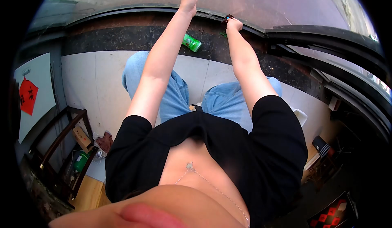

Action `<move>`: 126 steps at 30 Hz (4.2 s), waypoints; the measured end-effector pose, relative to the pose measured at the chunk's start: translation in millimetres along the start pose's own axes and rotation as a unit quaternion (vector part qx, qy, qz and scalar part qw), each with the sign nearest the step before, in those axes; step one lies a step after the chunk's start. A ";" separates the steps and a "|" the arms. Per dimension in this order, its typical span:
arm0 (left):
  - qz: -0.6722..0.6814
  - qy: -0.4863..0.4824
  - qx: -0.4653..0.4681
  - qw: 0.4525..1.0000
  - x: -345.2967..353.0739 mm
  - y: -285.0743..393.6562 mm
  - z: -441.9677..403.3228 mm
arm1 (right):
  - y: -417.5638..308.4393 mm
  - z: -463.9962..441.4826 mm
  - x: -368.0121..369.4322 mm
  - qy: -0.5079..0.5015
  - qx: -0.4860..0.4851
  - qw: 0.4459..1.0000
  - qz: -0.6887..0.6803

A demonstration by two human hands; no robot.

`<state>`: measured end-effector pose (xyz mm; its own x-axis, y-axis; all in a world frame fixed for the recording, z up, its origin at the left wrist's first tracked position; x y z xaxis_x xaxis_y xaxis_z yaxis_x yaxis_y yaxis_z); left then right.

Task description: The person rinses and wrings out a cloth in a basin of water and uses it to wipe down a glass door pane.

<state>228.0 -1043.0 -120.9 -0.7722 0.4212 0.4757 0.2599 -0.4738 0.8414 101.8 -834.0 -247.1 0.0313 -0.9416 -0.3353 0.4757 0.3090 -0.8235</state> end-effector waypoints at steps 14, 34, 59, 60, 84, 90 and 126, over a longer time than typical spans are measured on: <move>0.002 0.005 -0.106 0.994 -17.0 -39.5 -15.5 | 24.6 -27.6 11.9 0.044 -0.014 0.993 0.109; 0.004 0.037 -0.107 0.994 -19.8 -34.2 -12.2 | -5.0 -58.7 -108.5 0.183 0.047 0.971 -0.147; 0.074 0.001 -0.149 0.986 -30.6 -39.8 5.5 | -0.9 24.0 45.5 -0.420 0.045 0.897 -0.131; 0.059 0.011 -0.161 0.985 -32.8 -47.6 14.0 | -8.3 30.5 33.7 -0.428 0.050 0.891 -0.143; -0.058 0.023 -0.456 0.888 99.4 50.2 201.2 | -174.6 206.2 -159.4 -0.422 0.159 0.835 -0.317; -0.124 -0.061 -0.550 0.823 198.8 146.9 295.0 | -265.2 292.2 -260.0 -0.354 0.169 0.826 -0.404; -0.310 -0.615 -0.277 0.670 451.1 89.9 762.9 | -157.4 499.3 -798.4 0.233 -0.080 0.881 -0.405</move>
<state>345.3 -305.6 364.9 0.5180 0.8274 0.2170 -0.4086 0.0164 0.9126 440.9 -197.6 378.6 -0.6428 -0.7165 0.2711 0.0456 -0.3889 -0.9201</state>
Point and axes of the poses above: each hand's wrist, its own z-axis away from the middle knuckle, its own x-axis out of the palm, y = z × x, the point moved 7 cm from there along -z, towards the middle knuckle, and after that the axes turned 3 degrees about -x, right-handed, at the moved point
